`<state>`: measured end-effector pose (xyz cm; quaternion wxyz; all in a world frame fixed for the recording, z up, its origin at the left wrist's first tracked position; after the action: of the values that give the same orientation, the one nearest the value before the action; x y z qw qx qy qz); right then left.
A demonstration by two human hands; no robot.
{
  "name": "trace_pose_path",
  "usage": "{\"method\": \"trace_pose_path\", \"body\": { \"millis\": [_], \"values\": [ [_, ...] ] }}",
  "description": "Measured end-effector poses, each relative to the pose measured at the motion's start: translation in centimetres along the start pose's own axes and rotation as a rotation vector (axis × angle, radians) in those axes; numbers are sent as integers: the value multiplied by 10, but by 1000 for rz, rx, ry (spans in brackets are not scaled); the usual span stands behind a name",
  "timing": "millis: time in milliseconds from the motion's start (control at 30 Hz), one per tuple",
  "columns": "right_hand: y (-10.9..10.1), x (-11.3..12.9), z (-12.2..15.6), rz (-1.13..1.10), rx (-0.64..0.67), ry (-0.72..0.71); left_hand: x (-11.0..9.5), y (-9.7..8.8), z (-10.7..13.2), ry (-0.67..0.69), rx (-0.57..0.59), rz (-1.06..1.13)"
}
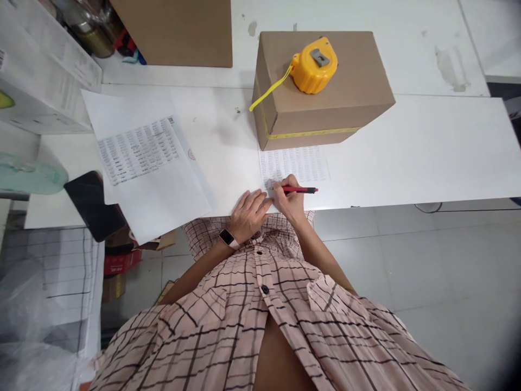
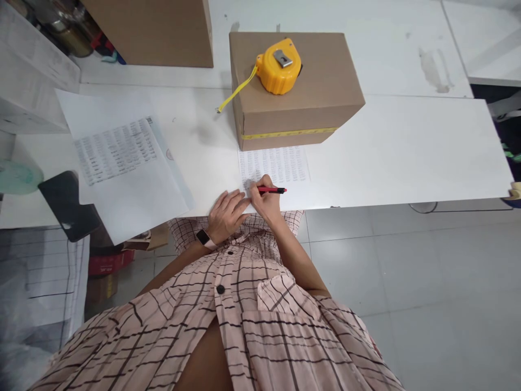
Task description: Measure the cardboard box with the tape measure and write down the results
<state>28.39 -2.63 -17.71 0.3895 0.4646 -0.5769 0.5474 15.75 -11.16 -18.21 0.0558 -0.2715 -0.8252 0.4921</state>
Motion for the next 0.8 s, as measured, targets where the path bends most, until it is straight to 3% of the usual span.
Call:
{"method": "trace_pose_path", "body": {
  "millis": [800],
  "values": [
    [0, 0, 1, 21, 4, 39, 3, 5, 4, -37, 20, 88]
  ]
}}
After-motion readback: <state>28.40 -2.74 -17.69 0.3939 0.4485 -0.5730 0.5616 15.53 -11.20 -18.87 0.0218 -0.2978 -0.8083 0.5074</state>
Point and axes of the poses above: each hand's wrist, its own z-axis away from the middle knuckle, its own y-axis out of the palm, x = y × z, the point moved 6 cm from there along -z, towards the middle knuckle, and after that the axes turned 2 degrees about y, right-handed, at the moved point
